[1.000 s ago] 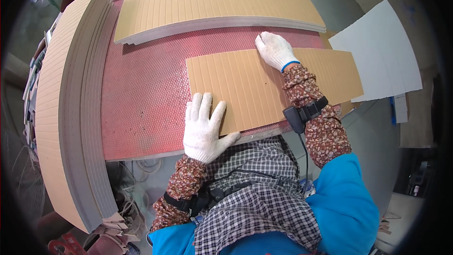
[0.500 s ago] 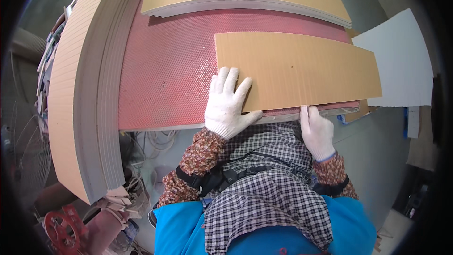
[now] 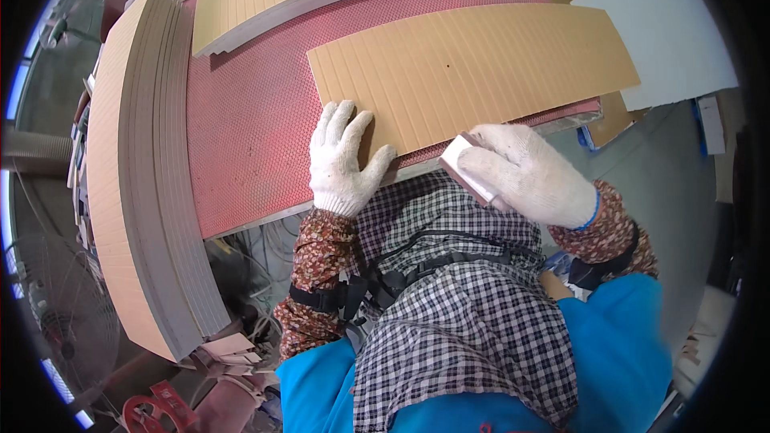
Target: The person is using a small sanding block to sand the edges and surface of a wooden board in a factory setting.
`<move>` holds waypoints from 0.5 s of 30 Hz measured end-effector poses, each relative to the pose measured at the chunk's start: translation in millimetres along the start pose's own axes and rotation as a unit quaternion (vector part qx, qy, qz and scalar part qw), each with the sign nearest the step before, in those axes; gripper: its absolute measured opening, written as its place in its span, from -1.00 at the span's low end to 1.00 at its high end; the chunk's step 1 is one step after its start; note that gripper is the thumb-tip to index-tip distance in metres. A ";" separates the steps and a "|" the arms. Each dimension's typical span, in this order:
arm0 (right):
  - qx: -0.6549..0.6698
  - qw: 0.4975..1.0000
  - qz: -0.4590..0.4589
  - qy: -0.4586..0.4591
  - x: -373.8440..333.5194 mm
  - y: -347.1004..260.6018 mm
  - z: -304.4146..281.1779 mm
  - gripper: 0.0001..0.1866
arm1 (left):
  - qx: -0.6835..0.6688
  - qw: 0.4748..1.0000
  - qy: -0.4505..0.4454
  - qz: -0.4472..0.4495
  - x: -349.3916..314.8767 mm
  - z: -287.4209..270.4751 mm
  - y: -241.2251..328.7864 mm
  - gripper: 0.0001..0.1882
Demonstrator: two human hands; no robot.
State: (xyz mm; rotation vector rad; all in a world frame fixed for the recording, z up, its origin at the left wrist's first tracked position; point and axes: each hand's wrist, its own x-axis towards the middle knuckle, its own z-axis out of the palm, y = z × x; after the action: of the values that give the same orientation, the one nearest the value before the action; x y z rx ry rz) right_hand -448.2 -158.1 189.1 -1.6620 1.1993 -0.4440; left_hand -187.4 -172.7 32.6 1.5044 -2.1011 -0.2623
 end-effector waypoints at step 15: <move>0.146 0.943 -0.181 -0.238 -17.5 -69.7 36.5 -0.70 | -0.018 0.998 0.050 0.027 5.3 8.7 1.5 -0.45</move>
State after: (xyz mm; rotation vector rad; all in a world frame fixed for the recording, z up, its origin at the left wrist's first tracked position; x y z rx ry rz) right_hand -394.0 -123.8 237.9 -1.6058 0.4469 -0.3897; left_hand -194.4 -178.3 27.6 1.4092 -2.0437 -0.1994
